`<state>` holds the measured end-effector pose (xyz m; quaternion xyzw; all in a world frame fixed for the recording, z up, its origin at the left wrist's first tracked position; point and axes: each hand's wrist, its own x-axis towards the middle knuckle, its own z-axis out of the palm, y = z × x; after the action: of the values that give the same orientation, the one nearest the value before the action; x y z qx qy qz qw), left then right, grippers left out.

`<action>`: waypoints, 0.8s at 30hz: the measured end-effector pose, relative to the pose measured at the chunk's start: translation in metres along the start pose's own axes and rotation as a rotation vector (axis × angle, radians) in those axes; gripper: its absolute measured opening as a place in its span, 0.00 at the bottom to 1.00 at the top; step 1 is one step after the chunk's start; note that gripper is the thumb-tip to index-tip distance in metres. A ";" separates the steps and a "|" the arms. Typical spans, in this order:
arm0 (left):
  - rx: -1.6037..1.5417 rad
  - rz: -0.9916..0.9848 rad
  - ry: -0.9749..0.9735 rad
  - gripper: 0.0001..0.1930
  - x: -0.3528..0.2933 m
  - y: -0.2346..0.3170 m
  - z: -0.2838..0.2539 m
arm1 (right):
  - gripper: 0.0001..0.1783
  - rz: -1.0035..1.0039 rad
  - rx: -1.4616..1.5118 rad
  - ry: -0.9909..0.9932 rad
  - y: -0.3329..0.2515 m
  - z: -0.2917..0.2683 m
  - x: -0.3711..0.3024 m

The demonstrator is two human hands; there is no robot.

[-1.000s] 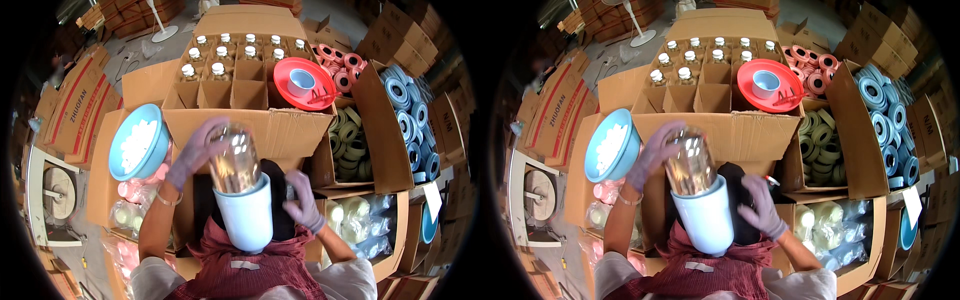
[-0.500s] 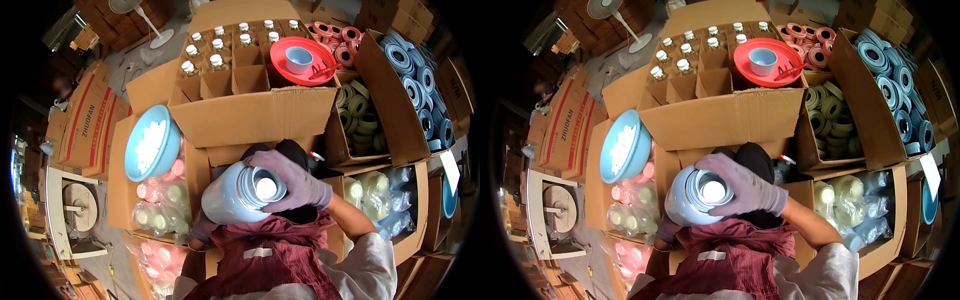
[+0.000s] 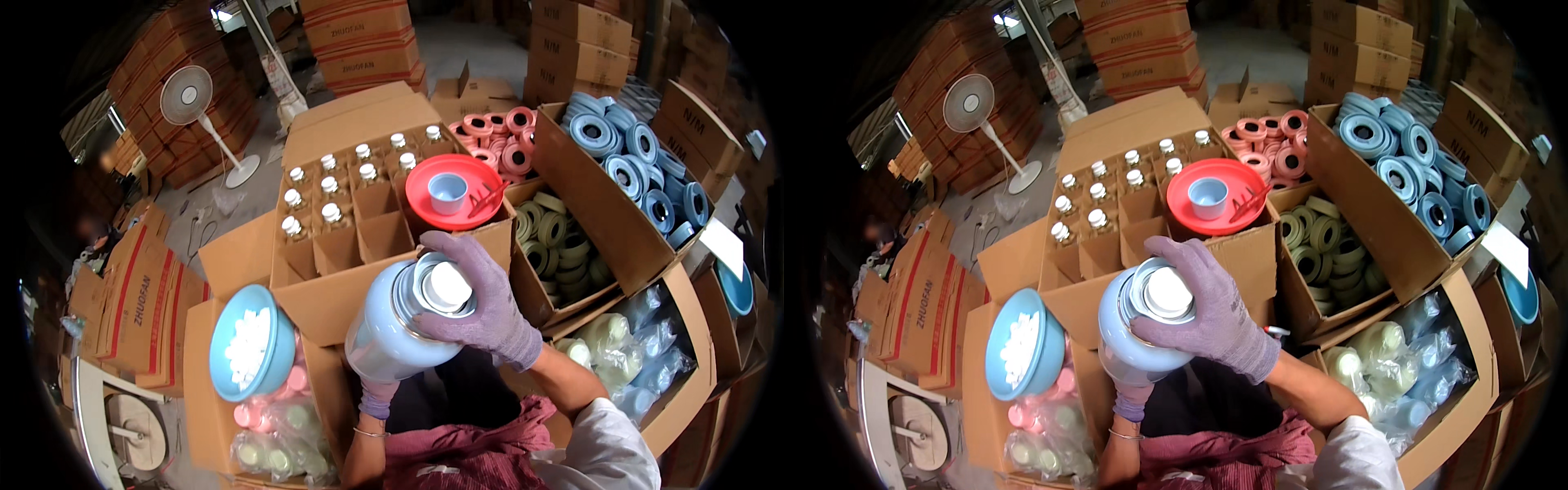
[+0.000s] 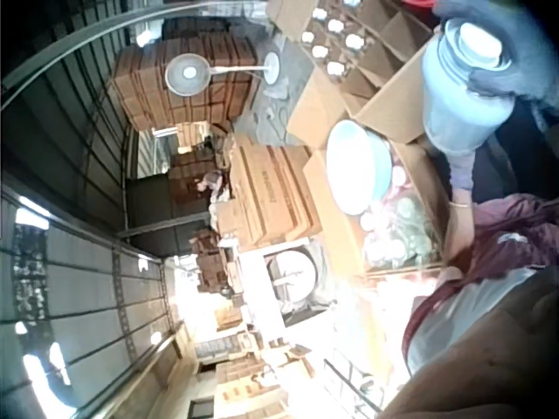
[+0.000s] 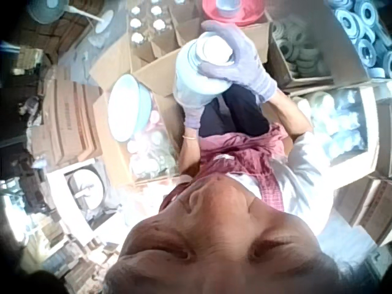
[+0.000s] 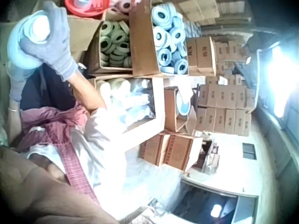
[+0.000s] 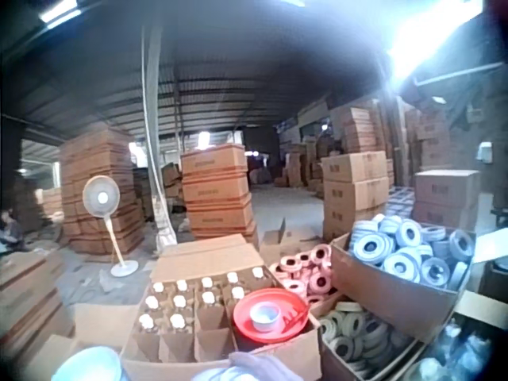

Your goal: The person assembles thermos bottles by inserting stainless steel inner bottles into plastic outer shells, adding rubber gaskets, and screwing on lids. They then wrap each completed unit in a plastic bag and place it into a cardboard box.

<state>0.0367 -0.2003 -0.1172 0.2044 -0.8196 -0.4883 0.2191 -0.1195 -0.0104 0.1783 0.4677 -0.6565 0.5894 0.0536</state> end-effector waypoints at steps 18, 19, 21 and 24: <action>-0.223 -0.200 0.125 0.22 0.022 -0.050 -0.006 | 0.44 -0.019 0.227 -0.103 0.059 0.007 -0.023; -0.290 -0.215 0.117 0.22 0.029 -0.055 -0.034 | 0.53 -0.073 0.241 -0.102 0.064 -0.002 -0.040; -0.442 -0.239 0.085 0.21 0.045 -0.051 -0.094 | 0.62 0.181 0.409 0.070 0.062 0.003 -0.102; -0.563 -0.324 -0.077 0.20 0.080 0.056 -0.144 | 0.64 0.355 0.291 -0.163 0.073 0.002 -0.195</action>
<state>0.0445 -0.3223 0.0066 0.2448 -0.6170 -0.7316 0.1554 -0.0600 0.0859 0.0038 0.3938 -0.6389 0.6381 -0.1718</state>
